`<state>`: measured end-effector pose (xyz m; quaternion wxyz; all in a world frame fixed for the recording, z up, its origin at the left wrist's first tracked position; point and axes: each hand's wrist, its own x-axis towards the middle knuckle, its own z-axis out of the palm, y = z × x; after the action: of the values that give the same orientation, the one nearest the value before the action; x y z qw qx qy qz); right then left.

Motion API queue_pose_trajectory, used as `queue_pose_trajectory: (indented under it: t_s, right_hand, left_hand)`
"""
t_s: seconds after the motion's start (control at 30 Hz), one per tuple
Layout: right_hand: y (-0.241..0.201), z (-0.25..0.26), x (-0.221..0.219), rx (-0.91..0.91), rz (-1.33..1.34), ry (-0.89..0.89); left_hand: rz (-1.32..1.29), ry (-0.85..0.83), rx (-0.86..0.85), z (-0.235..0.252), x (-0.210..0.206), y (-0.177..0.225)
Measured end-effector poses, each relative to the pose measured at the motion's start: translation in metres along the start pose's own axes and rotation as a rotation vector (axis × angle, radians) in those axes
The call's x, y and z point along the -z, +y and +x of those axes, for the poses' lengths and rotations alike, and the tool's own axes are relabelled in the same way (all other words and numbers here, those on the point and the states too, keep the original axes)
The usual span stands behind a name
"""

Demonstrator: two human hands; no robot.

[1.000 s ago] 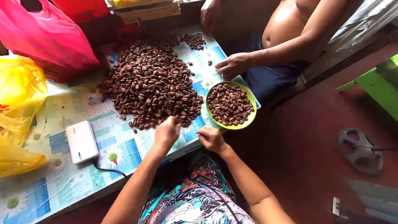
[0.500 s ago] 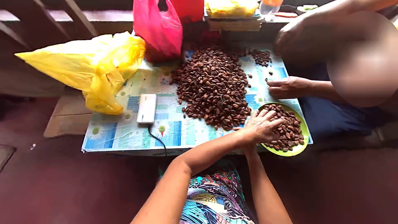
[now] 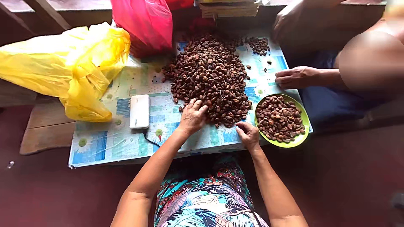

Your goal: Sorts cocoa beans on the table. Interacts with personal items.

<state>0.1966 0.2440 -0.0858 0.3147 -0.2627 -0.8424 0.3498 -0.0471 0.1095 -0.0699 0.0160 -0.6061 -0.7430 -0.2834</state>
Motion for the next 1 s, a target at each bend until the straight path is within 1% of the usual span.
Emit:
queue_pose_trajectory:
  t_s: [0.07, 0.13, 0.23, 0.33, 0.4, 0.47, 0.53, 0.6, 0.67, 0.7, 0.77, 0.83, 0.93, 1.0]
  right_hand:
    - [-0.002, 0.002, 0.000, 0.005, -0.023, 0.009]
    - [-0.004, 0.003, -0.001, 0.012, -0.039, 0.018]
    - [-0.003, 0.003, -0.002, -0.002, -0.029, 0.013]
    - [-0.003, 0.002, -0.003, -0.019, -0.012, 0.027]
    - [-0.003, 0.001, -0.003, -0.025, -0.012, 0.044]
    - [-0.002, -0.001, -0.002, -0.032, -0.010, 0.049]
    - [0.000, -0.002, -0.002, -0.028, -0.006, 0.044]
    - [0.004, -0.001, -0.005, -0.002, -0.012, 0.051]
    - [0.004, -0.001, -0.007, 0.010, -0.019, 0.057]
    - [0.003, -0.001, -0.007, 0.011, -0.024, 0.057]
    - [0.001, -0.001, -0.007, 0.016, -0.034, 0.066]
    - [0.001, -0.001, -0.008, 0.024, -0.040, 0.076]
    - [0.001, -0.001, -0.009, 0.033, -0.054, 0.096]
    - [0.000, -0.001, -0.009, 0.027, -0.057, 0.093]
  left_hand:
    - [-0.023, -0.035, -0.028, -0.004, 0.010, -0.005]
    - [-0.065, -0.052, -0.010, 0.000, 0.021, -0.007]
    - [-0.053, 0.035, -0.047, 0.029, 0.027, 0.005]
    - [-0.024, 0.063, -0.071, 0.065, 0.023, 0.027]
    - [0.062, 0.025, -0.088, 0.084, 0.015, 0.035]
    - [0.168, -0.047, -0.071, 0.097, 0.009, 0.039]
    - [0.183, -0.098, -0.037, 0.102, 0.012, 0.040]
    - [0.086, -0.054, -0.024, 0.102, 0.020, 0.037]
    - [-0.108, -0.042, 0.017, 0.102, 0.036, 0.033]
    - [-0.208, -0.058, 0.051, 0.101, 0.046, 0.030]
    - [-0.384, -0.129, 0.178, 0.101, 0.066, 0.026]
    - [-0.464, -0.194, 0.289, 0.100, 0.079, 0.019]
    - [-0.525, -0.233, 0.365, 0.095, 0.084, 0.006]
    - [-0.558, -0.288, 0.418, 0.091, 0.090, 0.000]
